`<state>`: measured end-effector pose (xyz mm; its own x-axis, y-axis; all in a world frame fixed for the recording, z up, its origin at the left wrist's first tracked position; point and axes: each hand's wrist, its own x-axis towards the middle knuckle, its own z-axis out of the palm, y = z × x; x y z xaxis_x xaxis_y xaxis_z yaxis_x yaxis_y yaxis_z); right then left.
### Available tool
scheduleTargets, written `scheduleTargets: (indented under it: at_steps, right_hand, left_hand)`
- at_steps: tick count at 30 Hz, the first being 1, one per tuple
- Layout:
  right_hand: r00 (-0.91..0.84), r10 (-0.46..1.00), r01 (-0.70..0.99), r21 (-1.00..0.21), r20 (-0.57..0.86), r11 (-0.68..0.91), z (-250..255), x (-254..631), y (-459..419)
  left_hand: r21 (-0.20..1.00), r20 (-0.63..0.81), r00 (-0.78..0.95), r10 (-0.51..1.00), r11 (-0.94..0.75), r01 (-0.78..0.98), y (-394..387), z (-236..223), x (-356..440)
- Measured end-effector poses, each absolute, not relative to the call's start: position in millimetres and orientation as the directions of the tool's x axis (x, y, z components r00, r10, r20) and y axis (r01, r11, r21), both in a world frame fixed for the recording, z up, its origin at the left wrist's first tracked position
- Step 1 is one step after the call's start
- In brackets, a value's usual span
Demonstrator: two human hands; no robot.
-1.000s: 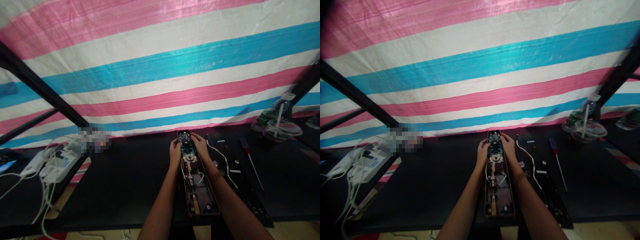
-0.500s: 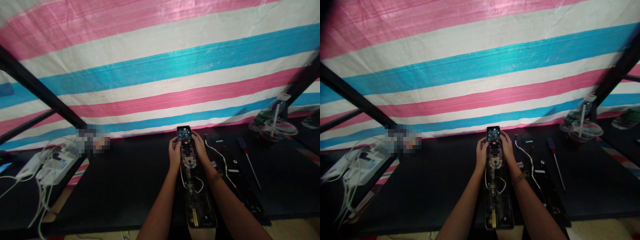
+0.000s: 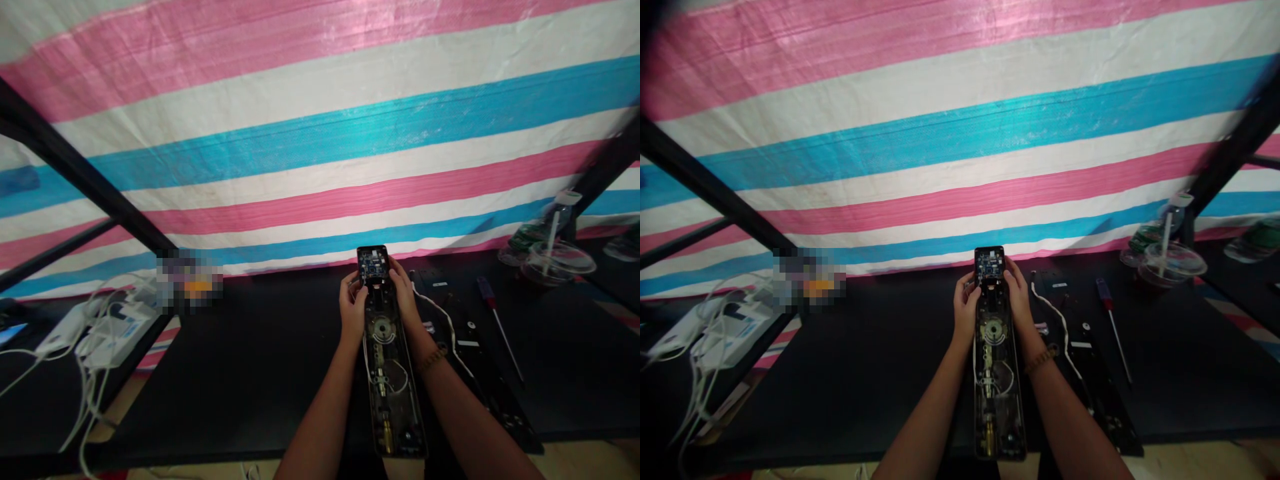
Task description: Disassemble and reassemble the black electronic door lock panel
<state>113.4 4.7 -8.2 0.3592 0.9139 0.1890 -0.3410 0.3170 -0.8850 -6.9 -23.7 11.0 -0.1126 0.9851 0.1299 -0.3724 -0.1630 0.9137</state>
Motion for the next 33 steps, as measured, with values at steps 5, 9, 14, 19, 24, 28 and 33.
scheduleTargets:
  at_steps: [5, 9, 14, 19, 24, 28, 33]
  right_hand:
    - [0.321, 0.939, -0.364, -0.899, 0.126, 0.245, -12.1, 114.0, 8.4]
    - [0.344, 0.939, -0.320, -0.936, 0.025, 0.143, -20.8, 115.2, 16.8]
    - [0.370, 0.929, -0.254, -0.961, 0.007, 0.108, -27.8, 116.3, 22.6]
    - [0.369, 0.929, -0.224, -0.968, 0.025, 0.115, -27.8, 116.4, 21.6]
    - [0.389, 0.921, -0.194, -0.978, 0.000, 0.082, -29.5, 116.6, 21.1]
    - [0.393, 0.919, -0.186, -0.979, -0.001, 0.079, -28.0, 115.9, 18.5]
    - [0.390, 0.921, -0.198, -0.975, 0.016, 0.101, -24.3, 113.9, 16.4]
  left_hand:
    - [0.930, 0.095, -0.139, 0.986, -0.137, -0.340, -18.7, 8.1, -8.5]
    - [0.951, 0.030, -0.194, 0.981, -0.088, -0.295, -13.4, 1.8, -9.5]
    - [0.966, -0.037, -0.228, 0.973, -0.024, -0.257, -8.7, -5.2, -10.0]
    - [0.975, -0.076, -0.245, 0.966, 0.020, -0.223, -5.9, -8.6, -10.4]
    - [0.980, -0.114, -0.268, 0.957, 0.064, -0.188, -4.7, -12.8, -11.9]
    - [0.979, -0.108, -0.266, 0.958, 0.056, -0.195, -4.2, -14.6, -12.7]
    - [0.974, -0.085, -0.267, 0.960, 0.023, -0.227, -4.3, -13.6, -11.5]
